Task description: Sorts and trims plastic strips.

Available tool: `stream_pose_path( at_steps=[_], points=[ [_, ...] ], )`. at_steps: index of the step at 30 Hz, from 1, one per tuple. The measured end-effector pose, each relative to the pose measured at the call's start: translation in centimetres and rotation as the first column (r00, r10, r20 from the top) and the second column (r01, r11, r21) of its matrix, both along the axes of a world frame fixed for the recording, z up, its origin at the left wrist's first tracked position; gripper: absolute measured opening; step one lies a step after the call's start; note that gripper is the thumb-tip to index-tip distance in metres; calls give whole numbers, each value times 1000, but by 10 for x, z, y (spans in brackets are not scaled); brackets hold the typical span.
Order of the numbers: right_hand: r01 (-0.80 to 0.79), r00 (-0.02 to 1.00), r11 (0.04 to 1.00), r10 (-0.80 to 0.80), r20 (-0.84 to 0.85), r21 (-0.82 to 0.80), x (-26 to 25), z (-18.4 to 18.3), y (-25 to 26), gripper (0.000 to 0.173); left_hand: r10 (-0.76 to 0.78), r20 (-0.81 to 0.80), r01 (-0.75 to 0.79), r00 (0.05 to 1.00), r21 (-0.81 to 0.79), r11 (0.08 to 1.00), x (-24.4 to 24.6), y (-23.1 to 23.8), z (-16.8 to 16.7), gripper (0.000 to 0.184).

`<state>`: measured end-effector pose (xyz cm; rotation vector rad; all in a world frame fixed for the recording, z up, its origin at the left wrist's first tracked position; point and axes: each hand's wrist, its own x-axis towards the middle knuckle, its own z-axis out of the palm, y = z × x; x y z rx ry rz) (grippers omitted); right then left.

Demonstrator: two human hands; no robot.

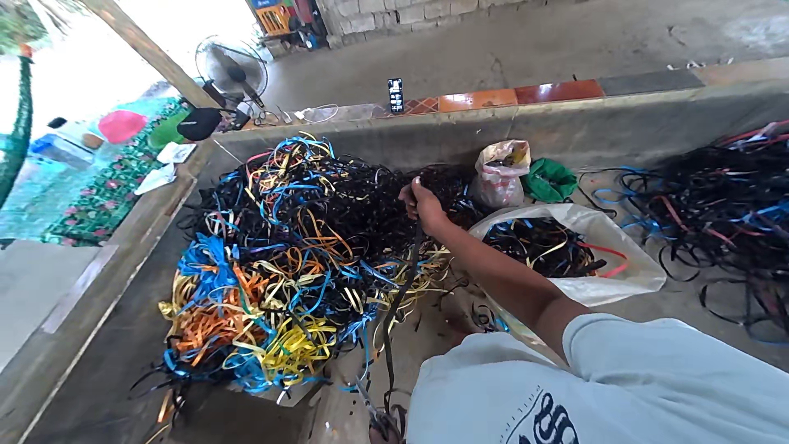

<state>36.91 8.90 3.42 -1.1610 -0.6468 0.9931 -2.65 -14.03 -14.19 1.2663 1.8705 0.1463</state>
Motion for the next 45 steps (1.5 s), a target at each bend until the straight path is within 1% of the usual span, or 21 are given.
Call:
stream_pose_path(
  at_steps=[2,4,8,10,11,12,14,16,18,19,22,24,26,31,35,37,38,40,42,43,45],
  points=[
    [-103,991,994,106,84,-45,-10,-13,-7,48,-2,7,1,1000,107,994,-12,4,-23,55],
    [-164,971,980,180,156,-111,-14,-25,-14,40,17,8,-18,1000,120,993,-17,16,-24,62],
    [-222,907,948,287,309,-229,-12,-29,-25,27,115,94,-134,989,224,965,-11,48,5,58],
    [-300,871,910,383,307,-285,-17,-27,-37,27,180,277,-269,944,329,905,-3,62,26,42],
    [-359,844,882,446,297,-306,-23,-27,-44,29,208,458,-393,864,359,846,3,71,35,28],
    [-438,802,841,525,285,-317,-32,-30,-52,31,221,668,-544,711,323,774,12,81,47,16],
    [-606,683,716,692,234,-348,-58,-35,-74,36,131,941,-744,311,155,650,27,102,72,32],
    [-753,543,521,837,67,-403,-90,-35,-100,38,-2,1000,-805,13,12,594,38,118,95,44],
    [-849,431,346,890,-146,-399,-120,-39,-121,36,-79,990,-823,-121,-56,565,50,130,116,48],
    [-867,443,343,863,-245,-361,-135,-47,-127,35,-89,984,-821,-152,-75,566,58,133,126,50],
    [-775,624,580,638,-452,-252,-166,-58,-126,38,-55,977,-780,-206,-129,613,84,132,141,55],
    [-619,736,753,458,-499,-222,-171,-44,-111,36,-28,973,-745,-229,-156,649,97,127,136,54],
    [-462,795,868,315,-519,-182,-167,-24,-96,30,-2,970,-712,-244,-178,679,104,120,129,54],
    [-351,770,933,235,-593,-86,-140,-17,-69,29,40,961,-650,-275,-216,729,97,114,116,53],
    [-299,805,953,229,-548,-41,-125,-20,-60,25,68,947,-636,-315,-264,725,94,109,113,54],
    [-274,834,961,219,-507,-36,-117,-19,-58,21,147,964,-654,-223,-260,711,93,105,111,52],
    [-266,854,964,222,-470,-29,-113,-19,-56,19,217,973,-680,-81,-213,702,93,103,111,46],
    [-246,911,969,230,-343,-4,-106,-22,-54,14,298,909,-652,292,-39,757,87,100,104,24],
    [-248,953,969,244,-178,2,-98,-20,-54,11,224,764,-519,605,166,838,75,100,94,36],
    [-253,962,967,252,-105,1,-95,-18,-54,11,163,697,-448,699,249,858,68,101,90,44],
    [-283,959,959,283,1,-24,-93,-14,-56,11,85,633,-384,769,352,854,62,104,98,37]
  ],
)
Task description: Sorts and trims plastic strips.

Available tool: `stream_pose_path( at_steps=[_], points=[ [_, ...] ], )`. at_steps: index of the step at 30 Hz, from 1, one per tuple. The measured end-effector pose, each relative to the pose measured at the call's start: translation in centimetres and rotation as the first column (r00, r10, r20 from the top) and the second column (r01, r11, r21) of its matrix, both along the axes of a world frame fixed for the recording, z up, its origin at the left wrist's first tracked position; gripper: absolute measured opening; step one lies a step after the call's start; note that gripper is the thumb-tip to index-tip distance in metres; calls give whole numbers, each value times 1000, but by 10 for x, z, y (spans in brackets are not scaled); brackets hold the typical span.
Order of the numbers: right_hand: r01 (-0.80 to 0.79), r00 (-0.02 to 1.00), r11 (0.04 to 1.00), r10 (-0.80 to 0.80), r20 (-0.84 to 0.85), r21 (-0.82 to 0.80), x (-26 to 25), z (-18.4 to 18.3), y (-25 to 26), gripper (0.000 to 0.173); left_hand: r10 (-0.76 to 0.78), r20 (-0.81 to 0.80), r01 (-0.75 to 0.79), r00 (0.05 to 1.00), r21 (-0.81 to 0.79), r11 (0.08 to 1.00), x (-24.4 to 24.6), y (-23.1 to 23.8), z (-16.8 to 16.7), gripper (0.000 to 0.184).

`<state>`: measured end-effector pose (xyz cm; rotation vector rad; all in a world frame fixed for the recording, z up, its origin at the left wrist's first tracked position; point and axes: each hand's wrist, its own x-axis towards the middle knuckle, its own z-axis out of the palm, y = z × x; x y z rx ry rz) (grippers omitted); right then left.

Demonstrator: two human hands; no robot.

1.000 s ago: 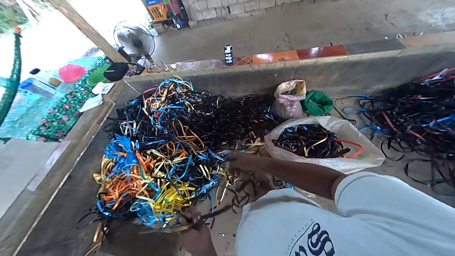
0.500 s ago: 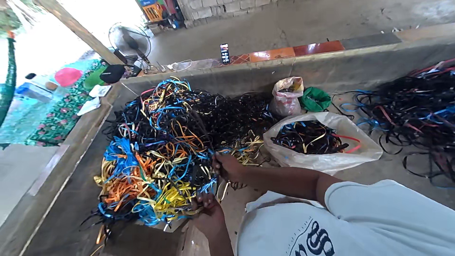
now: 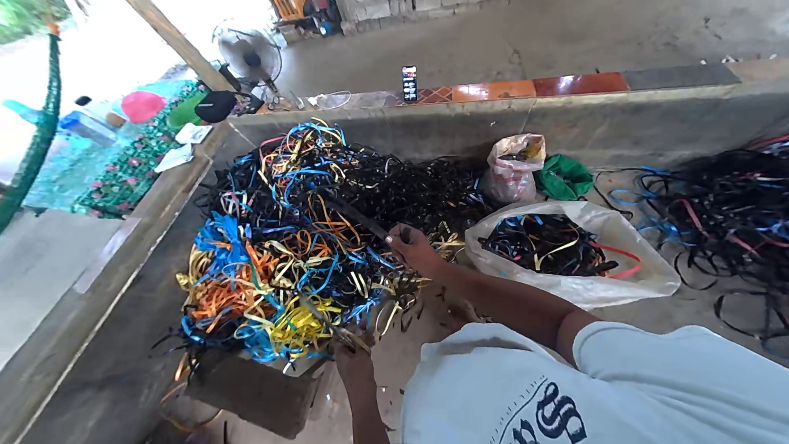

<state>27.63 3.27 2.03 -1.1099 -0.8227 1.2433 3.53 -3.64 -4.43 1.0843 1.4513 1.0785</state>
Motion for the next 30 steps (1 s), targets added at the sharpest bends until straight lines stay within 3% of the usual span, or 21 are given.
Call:
stream_pose_path(
  at_steps=[4,9,14,16,19,22,26,30],
  points=[
    [-157,965,986,167,204,-63,-6,1,-5,14,-50,97,43,994,73,996,15,15,46,21],
    [-429,794,894,442,418,-129,-22,-9,-18,22,0,311,-10,950,27,1000,46,49,82,21],
    [-615,682,761,645,344,-207,-7,-9,-32,28,110,346,-154,932,103,983,33,70,90,23],
    [-621,686,756,652,322,-207,2,-6,-32,27,114,340,-169,934,136,976,17,75,90,23],
    [-540,740,817,576,349,-203,11,2,-31,24,-31,132,9,991,166,986,-8,66,76,24],
    [-440,786,877,481,389,-195,18,6,-25,22,-296,-15,297,955,67,953,-20,39,49,23],
    [-386,795,907,421,436,-170,26,-1,-19,21,-589,3,589,808,-53,807,-5,13,13,39],
    [-401,763,894,447,467,-199,30,-6,-19,19,-642,93,649,761,-80,757,21,16,-3,41]
  ],
)
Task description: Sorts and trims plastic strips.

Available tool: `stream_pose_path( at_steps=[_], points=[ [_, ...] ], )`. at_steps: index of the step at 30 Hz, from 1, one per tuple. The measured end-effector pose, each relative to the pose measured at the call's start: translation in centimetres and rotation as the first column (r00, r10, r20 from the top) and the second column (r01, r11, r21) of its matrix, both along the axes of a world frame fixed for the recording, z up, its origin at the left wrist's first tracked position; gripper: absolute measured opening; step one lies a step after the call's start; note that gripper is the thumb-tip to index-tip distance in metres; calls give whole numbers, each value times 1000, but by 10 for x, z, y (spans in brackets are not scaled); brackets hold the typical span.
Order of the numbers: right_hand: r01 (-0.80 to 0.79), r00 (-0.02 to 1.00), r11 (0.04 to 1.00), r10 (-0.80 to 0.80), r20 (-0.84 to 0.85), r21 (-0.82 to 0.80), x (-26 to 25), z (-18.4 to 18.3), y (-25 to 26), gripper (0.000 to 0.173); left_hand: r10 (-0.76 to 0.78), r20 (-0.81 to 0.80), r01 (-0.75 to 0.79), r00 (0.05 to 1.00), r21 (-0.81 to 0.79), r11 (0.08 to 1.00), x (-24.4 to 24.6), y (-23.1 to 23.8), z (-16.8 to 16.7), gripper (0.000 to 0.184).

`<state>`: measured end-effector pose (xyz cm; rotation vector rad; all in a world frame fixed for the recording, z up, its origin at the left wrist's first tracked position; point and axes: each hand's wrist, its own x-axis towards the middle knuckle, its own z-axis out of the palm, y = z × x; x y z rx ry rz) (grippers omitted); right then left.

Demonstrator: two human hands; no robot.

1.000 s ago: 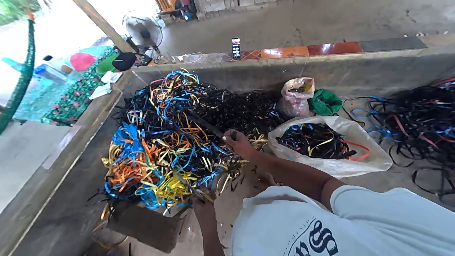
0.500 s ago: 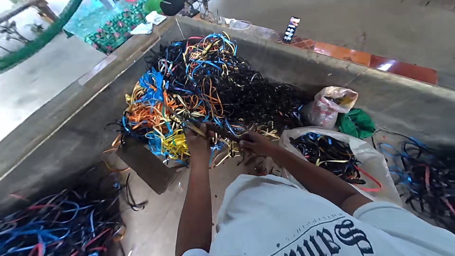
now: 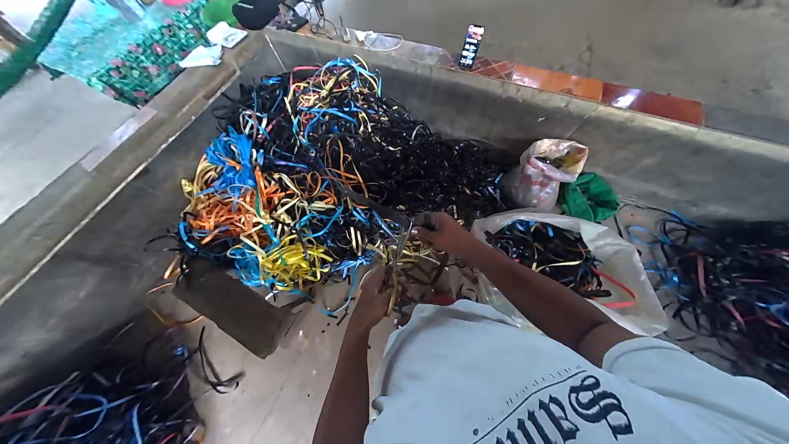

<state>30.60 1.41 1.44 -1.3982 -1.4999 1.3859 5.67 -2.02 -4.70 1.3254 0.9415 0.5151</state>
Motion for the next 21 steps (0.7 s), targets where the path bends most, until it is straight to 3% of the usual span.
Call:
stream_pose_path(
  at_steps=[9,16,21],
  points=[
    [0,1000,998,1,15,-66,22,-4,5,20,-102,-188,86,977,-90,992,27,16,20,30],
    [307,920,883,-371,-127,-355,31,-36,-1,30,-190,-374,156,908,-120,980,60,18,9,33],
    [361,867,832,-466,-176,-422,46,-75,-1,31,-237,-468,202,851,-125,971,76,19,-8,30]
  ],
)
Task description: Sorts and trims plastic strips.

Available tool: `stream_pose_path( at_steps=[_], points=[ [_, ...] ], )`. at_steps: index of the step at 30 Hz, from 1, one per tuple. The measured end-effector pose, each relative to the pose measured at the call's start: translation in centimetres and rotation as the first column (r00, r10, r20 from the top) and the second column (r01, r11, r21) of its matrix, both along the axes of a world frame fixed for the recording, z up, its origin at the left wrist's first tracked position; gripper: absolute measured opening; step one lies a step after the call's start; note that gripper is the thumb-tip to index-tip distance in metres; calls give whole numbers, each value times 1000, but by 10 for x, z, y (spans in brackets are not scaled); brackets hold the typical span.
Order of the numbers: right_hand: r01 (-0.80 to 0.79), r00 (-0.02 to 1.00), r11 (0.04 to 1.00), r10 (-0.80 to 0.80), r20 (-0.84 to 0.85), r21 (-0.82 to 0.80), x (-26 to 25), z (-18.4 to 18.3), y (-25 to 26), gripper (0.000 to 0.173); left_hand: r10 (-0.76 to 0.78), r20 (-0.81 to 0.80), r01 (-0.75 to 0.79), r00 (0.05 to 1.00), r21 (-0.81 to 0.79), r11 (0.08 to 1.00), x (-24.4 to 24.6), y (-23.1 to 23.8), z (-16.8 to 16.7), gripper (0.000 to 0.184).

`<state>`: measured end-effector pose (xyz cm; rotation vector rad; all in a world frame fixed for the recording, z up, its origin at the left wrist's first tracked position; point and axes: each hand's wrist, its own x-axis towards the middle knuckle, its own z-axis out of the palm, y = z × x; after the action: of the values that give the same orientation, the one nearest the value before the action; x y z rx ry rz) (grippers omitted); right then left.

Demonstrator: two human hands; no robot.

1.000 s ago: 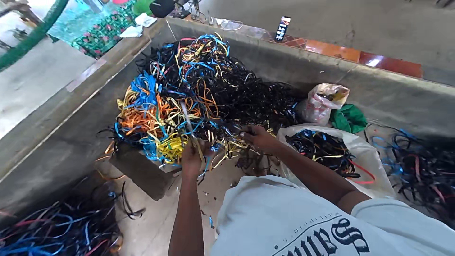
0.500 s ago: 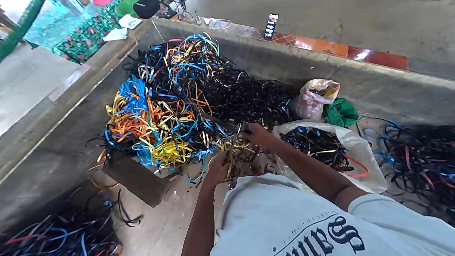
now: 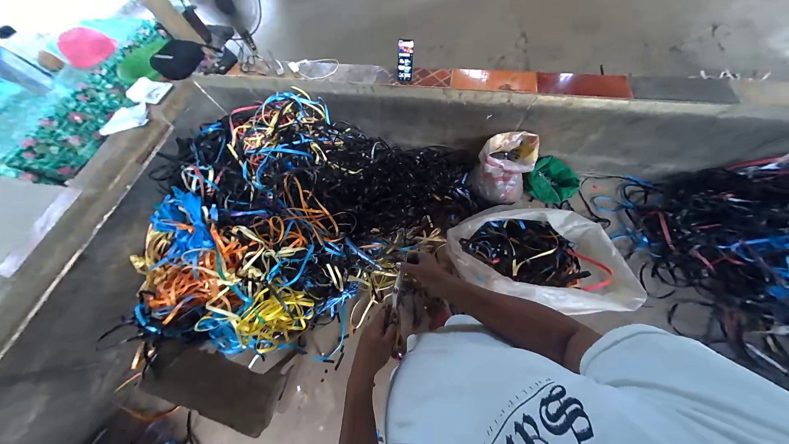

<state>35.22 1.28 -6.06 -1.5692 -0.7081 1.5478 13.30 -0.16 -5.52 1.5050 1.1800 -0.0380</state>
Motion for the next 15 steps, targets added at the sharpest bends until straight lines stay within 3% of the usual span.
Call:
stream_pose_path(
  at_steps=[3,6,7,9,11,12,15],
  points=[
    [92,996,995,-92,16,-29,31,1,16,35,8,-71,-9,997,-17,1000,-1,-3,-9,30],
    [256,960,967,-256,111,14,105,9,60,38,56,-145,-59,988,-16,998,-10,-9,-14,32],
    [357,924,930,-365,117,81,135,-1,79,37,80,-161,-83,984,-9,997,-14,-12,-15,32],
    [627,777,770,-629,-21,118,192,-15,118,37,144,-173,-146,974,1,989,-21,-19,-16,33],
    [776,618,630,-767,-173,-23,228,-21,142,47,219,-163,-219,962,16,975,-25,-28,-16,33],
    [788,585,610,-784,-210,-83,232,-23,148,56,255,-150,-254,955,23,967,-27,-31,-18,33],
    [688,678,719,-686,-264,-101,192,-43,152,74,335,-113,-331,935,54,942,-30,-34,-22,31]
  ],
)
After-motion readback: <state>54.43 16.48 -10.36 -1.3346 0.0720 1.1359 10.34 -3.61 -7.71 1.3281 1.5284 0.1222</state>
